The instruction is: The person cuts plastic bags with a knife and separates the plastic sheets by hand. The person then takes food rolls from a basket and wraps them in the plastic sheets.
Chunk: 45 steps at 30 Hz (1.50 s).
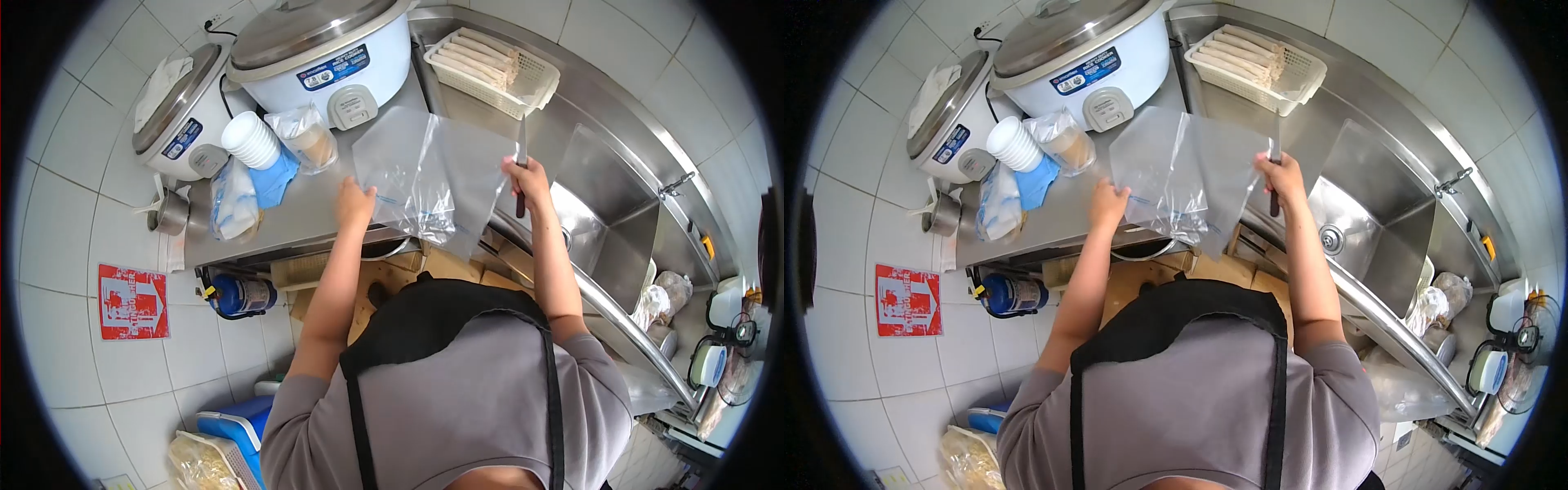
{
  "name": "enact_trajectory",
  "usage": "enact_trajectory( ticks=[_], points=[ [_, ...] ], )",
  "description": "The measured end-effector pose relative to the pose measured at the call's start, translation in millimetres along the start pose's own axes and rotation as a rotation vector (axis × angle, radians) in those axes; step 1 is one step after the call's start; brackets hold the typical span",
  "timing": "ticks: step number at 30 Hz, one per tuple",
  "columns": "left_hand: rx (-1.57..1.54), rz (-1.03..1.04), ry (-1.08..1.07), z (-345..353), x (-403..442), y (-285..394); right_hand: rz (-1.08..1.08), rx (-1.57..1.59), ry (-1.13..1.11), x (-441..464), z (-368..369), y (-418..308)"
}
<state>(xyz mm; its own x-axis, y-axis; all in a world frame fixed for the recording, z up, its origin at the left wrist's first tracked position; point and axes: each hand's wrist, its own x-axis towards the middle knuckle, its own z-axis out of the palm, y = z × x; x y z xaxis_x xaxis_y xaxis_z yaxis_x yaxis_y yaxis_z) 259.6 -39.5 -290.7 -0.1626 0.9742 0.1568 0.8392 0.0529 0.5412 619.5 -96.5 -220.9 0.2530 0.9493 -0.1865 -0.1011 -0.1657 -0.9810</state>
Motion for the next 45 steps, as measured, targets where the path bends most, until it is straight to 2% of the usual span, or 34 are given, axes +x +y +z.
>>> enact_trajectory(
  ticks=[3,5,8,11,14,17,19,21,22,24,27,30,31,34,37,40,45],
  points=[
    [-0.165,0.169,-0.153,-25,16,39,-0.038,-0.097,0.093,-21,-2,6],
    [-0.016,0.409,0.093,-57,30,74,-0.077,-0.105,0.164,-32,1,10],
    [0.038,0.722,0.324,-94,48,96,-0.014,0.038,0.030,-42,17,18],
    [0.255,0.884,0.258,-75,74,68,0.046,0.023,-0.039,-35,44,30],
    [0.507,0.836,0.141,-51,85,48,0.073,0.027,-0.024,-21,68,47],
    [0.291,0.638,0.323,-61,37,104,0.081,0.076,0.011,-18,79,51],
    [-0.049,0.732,0.060,-47,-15,124,0.102,0.077,0.006,-16,82,53],
    [-0.197,0.679,-0.242,-34,-65,139,0.136,0.036,-0.037,-10,75,55],
    [-0.206,0.744,-0.208,-19,-72,131,0.142,0.022,-0.046,-13,71,49],
    [-0.222,0.646,-0.267,4,-67,115,0.147,-0.002,-0.067,-16,64,36],
    [-0.422,0.573,-0.430,12,-55,101,0.117,-0.086,-0.014,-15,42,44],
    [-0.645,0.440,-0.378,19,-52,95,0.034,-0.321,0.066,-37,33,20],
    [-0.514,0.434,-0.436,14,-49,95,-0.135,-0.536,0.098,-30,25,35],
    [-0.427,0.386,-0.419,5,-51,101,-0.141,-0.661,0.067,-59,24,9],
    [-0.604,0.263,-0.462,11,-51,99,-0.201,-0.739,-0.023,-76,25,-1],
    [-0.623,0.207,-0.454,12,-48,99,-0.423,-0.779,-0.065,-83,25,4],
    [-0.611,0.182,-0.451,11,-45,100,-0.370,-0.887,-0.288,-100,30,-18]
  ],
)
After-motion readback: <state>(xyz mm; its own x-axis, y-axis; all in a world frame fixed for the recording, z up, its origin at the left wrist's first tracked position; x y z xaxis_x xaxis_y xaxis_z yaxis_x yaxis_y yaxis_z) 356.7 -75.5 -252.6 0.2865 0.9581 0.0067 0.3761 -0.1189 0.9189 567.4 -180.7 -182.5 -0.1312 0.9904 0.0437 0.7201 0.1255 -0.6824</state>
